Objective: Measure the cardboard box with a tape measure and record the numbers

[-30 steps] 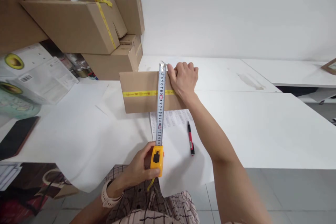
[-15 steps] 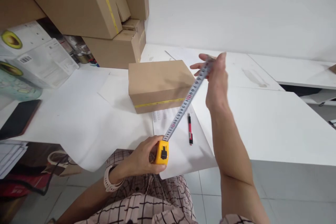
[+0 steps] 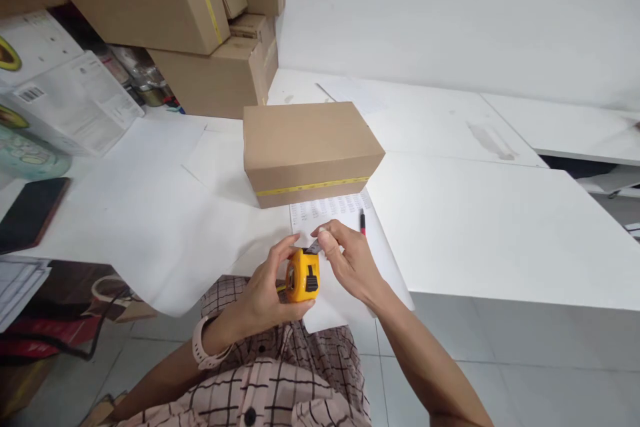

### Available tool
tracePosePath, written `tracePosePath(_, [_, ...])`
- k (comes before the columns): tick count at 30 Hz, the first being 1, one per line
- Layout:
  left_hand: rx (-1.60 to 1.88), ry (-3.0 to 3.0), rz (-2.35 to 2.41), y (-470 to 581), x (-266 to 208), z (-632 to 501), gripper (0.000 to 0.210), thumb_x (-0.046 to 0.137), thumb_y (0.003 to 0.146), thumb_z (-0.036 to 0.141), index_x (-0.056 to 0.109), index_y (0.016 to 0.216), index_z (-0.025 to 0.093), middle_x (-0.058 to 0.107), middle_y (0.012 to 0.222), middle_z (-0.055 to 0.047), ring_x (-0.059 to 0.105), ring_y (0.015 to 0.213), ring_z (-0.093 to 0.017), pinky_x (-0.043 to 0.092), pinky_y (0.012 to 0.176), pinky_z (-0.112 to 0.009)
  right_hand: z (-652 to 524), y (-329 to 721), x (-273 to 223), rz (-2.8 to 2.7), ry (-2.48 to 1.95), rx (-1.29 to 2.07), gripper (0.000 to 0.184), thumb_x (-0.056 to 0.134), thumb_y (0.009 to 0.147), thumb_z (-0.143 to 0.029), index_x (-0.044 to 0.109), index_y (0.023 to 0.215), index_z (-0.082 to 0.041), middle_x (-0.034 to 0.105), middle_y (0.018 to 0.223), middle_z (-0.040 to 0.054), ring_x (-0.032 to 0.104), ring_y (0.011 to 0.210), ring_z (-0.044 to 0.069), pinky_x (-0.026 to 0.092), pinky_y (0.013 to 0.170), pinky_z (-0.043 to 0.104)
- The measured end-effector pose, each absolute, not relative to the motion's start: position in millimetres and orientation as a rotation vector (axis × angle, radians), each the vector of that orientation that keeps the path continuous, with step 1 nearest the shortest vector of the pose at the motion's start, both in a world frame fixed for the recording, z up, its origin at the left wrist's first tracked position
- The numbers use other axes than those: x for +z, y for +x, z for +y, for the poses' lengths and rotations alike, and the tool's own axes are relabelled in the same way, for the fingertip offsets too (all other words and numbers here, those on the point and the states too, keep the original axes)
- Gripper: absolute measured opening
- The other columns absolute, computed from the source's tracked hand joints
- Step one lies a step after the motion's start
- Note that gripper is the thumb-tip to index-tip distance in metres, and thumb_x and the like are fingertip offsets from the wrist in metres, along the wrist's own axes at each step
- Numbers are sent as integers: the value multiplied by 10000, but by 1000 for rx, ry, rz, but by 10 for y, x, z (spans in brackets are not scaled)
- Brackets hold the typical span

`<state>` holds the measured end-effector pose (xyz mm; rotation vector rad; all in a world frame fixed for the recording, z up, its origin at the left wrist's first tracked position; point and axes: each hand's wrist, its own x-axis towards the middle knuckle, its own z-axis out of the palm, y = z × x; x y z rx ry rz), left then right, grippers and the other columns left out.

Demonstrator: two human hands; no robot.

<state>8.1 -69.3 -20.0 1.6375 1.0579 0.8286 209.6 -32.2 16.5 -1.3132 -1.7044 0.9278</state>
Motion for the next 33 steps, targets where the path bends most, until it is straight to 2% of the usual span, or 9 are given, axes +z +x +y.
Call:
tracePosePath(5, [817,1667,1142,83,-211,-652,858,817,716,331,403,1465,272,613,1270,-114,575,1160,-323,461,1011,-485,-156,2406,-115,-1704,-1992,310,422,399,971,-642,543,815,-277,664,714,43,630,645,246,408,575,348])
tracePosePath(9, [803,1911,1149,131,-228,-556,734,759,771,297,438,1430,259,647,1246,-107,601,1106,-321,419,1026,-514,20,2633,-297,-1818,-2309,155,341,462,949,-588,561,1052,-277,725,863,107,682,758,334,366,535,352])
tracePosePath(14, [766,2104,1147,180,-311,-441,738,710,802,304,400,1465,207,651,1257,-147,596,1108,-349,420,1002,-526,82,2687,-367,-1994,-2153,278,334,400,962,-330,572,1238,-252,727,878,105,655,675,299,406,582,378])
tracePosePath(17, [746,2144,1099,176,-387,-398,701,716,792,324,449,1421,172,641,1279,-173,562,1217,-382,389,1068,-553,61,2696,-277,-1771,-1901,656,296,440,953,-366,648,1122,-242,685,746,62,624,628,254,465,622,394])
tracePosePath(20, [721,2206,1041,155,-466,-371,681,714,794,337,455,1405,182,622,1335,-160,462,1388,-392,262,1195,-579,26,2693,-145,-1388,-1473,1175,272,535,932,-440,685,1067,-258,684,755,40,651,675,226,529,680,408])
tracePosePath(24, [692,2248,1023,130,-515,-353,739,719,798,353,393,1444,203,589,1405,-148,382,1468,-384,200,1236,-583,28,2547,-42,-1282,-1142,1370,351,752,812,-403,676,1143,-314,698,808,12,678,774,213,545,753,399])
tracePosePath(28, [695,2257,1016,123,-500,-345,731,725,794,363,393,1430,221,577,1416,-138,399,1460,-365,222,1236,-576,102,2198,-112,-1375,-1178,1325,293,737,843,-499,659,1005,-268,627,697,-10,593,657,165,500,653,332])
tracePosePath(31, [719,2286,1029,114,-485,-334,695,732,785,382,429,1389,219,565,1427,-142,439,1432,-341,259,1230,-554,175,1958,-275,-1398,-1283,1264,400,577,934,-585,628,795,-214,469,569,-36,415,513,112,362,506,282])
tracePosePath(33, [713,2303,1029,102,-479,-321,686,744,770,405,454,1361,214,567,1427,-144,460,1413,-333,281,1223,-542,212,1871,-405,-1397,-1331,1219,411,543,956,-562,618,769,-204,430,570,-45,364,499,101,310,484,274])
